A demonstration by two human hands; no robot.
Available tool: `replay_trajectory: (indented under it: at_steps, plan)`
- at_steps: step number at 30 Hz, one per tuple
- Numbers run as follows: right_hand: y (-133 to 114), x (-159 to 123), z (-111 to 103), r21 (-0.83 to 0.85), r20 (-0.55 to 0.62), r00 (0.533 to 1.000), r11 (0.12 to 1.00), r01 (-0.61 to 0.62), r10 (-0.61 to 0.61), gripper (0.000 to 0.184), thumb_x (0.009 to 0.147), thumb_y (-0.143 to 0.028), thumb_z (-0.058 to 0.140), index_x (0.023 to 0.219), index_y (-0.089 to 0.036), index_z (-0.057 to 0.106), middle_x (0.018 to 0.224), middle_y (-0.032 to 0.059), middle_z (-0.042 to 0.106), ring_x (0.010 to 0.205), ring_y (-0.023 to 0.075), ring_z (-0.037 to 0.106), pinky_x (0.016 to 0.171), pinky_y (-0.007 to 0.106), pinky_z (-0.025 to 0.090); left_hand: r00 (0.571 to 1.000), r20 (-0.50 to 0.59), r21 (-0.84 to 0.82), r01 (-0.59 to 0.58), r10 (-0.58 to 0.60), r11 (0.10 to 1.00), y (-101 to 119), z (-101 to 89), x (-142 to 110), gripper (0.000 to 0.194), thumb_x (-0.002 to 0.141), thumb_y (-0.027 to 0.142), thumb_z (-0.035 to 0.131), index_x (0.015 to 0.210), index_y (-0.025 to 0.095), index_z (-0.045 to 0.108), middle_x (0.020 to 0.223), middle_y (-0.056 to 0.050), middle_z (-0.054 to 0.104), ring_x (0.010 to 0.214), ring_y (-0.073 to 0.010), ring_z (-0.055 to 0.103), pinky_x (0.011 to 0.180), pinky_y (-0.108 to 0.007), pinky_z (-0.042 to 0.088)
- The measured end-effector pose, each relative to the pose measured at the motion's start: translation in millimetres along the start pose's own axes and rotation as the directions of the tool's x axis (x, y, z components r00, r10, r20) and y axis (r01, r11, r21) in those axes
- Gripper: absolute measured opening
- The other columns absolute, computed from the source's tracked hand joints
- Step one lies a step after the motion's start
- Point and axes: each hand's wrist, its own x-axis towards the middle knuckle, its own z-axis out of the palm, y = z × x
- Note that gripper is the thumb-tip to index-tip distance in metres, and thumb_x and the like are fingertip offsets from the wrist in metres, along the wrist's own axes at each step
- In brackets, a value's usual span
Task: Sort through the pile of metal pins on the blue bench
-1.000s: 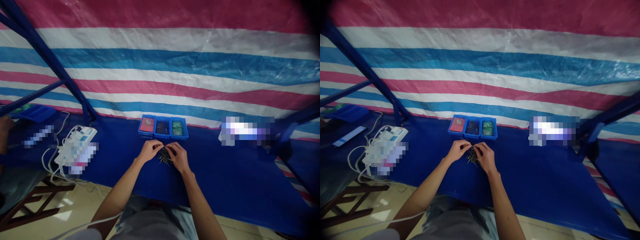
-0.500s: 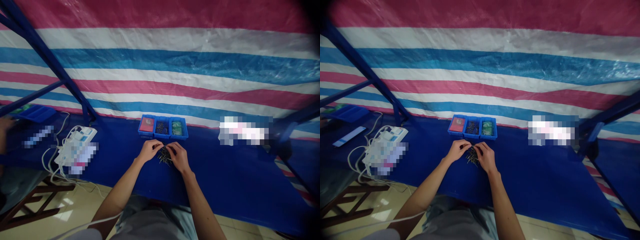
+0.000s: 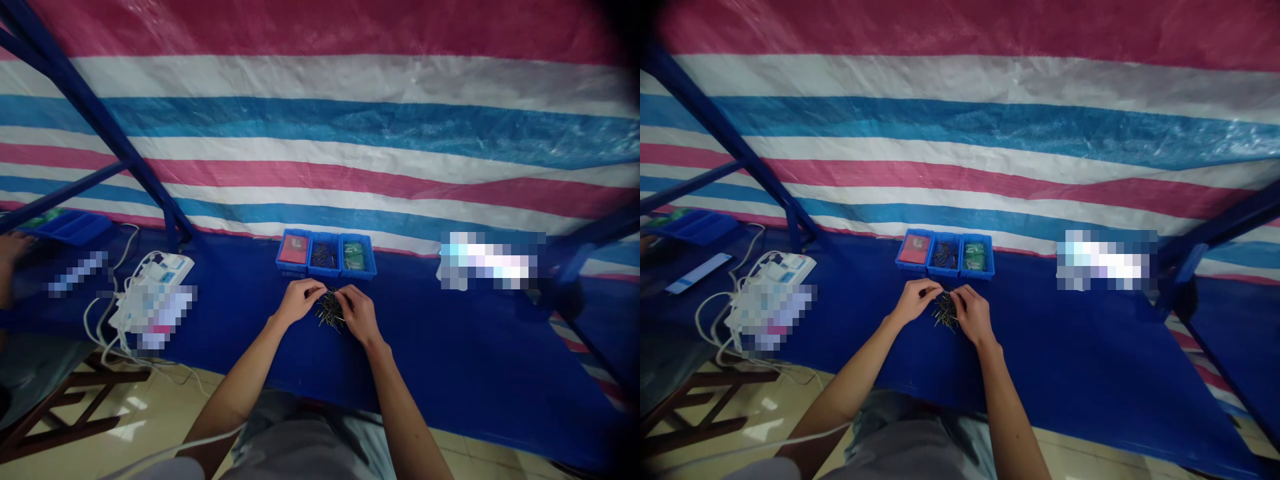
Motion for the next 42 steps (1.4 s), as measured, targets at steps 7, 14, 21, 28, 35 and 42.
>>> replay_trajectory:
  at_steps: [7,14,21,28,35,42]
  plan:
    - [-0.3,-0.5,-2.5,0.018,-0.015,1.000,1.000,-0.008,0.008,0.024,0.100,-0.033,0.048,0.087,-0.021,0.065,0.084,0.0045,0.065,0.072,0.0173,0.060,0.068,0.029,0.046,1.000,0.008,-0.009,0.003,-0.003,1.000,0.9,-0.6,-0.1,0.026,0.094,0.036,0.060,0.092,0.015,0.075,0.079,-0.004,0.072,0.064,-0.0126,0.057,0.063,-0.024,0.041]
    - [-2.2,0.8,-2.1,0.054,-0.053,0.999,0.999,-0.010,0.013,0.021,0.099,-0.033,0.051,0.089,-0.022,0.067,0.089,0.0059,0.067,0.080,0.0196,0.064,0.074,0.031,0.050,1.000,0.010,-0.015,0.019,-0.019,1.000,-0.7,0.0,-0.1,0.027,0.094,0.037,0.060,0.091,0.015,0.075,0.076,-0.004,0.071,0.063,-0.0127,0.057,0.063,-0.024,0.042]
    - [-3.2,0.9,-2.7,0.082,-0.079,0.997,0.997,-0.014,0.021,0.020,0.097,-0.034,0.053,0.091,-0.022,0.068,0.092,0.0072,0.068,0.082,0.0206,0.065,0.074,0.033,0.053,1.000,0.013,-0.006,0.019,-0.019,1.000,-2.5,0.6,0.1,0.029,0.094,0.039,0.059,0.090,0.015,0.075,0.076,-0.004,0.071,0.063,-0.0129,0.057,0.063,-0.024,0.042]
    - [-5.5,0.2,-1.7,0.069,-0.062,0.998,0.998,-0.015,0.019,0.018,0.097,-0.032,0.054,0.091,-0.022,0.068,0.090,0.0053,0.067,0.072,0.0174,0.062,0.069,0.031,0.051,0.999,0.023,0.001,0.025,-0.025,1.000,0.1,-0.4,-0.2,0.027,0.094,0.037,0.059,0.090,0.015,0.074,0.074,-0.003,0.070,0.062,-0.0124,0.056,0.063,-0.023,0.042]
    - [-6.0,0.6,-1.0,0.075,-0.058,0.998,0.997,-0.005,0.010,0.020,0.097,-0.033,0.054,0.091,-0.022,0.069,0.090,0.0062,0.068,0.074,0.0180,0.063,0.069,0.031,0.051,0.998,0.042,0.011,0.035,-0.035,0.999,0.5,-0.4,-0.1,0.030,0.094,0.039,0.057,0.091,0.014,0.074,0.072,-0.003,0.069,0.061,-0.0125,0.056,0.062,-0.023,0.041]
    - [-5.7,-0.4,0.6,0.077,-0.049,0.999,0.997,-0.008,0.012,0.020,0.097,-0.033,0.054,0.089,-0.022,0.068,0.090,0.0055,0.068,0.074,0.0175,0.063,0.069,0.030,0.051,0.998,0.051,-0.010,0.027,-0.026,1.000,-0.9,0.2,-0.1,0.023,0.095,0.032,0.058,0.089,0.015,0.073,0.070,-0.002,0.068,0.061,-0.0117,0.058,0.063,-0.022,0.042]
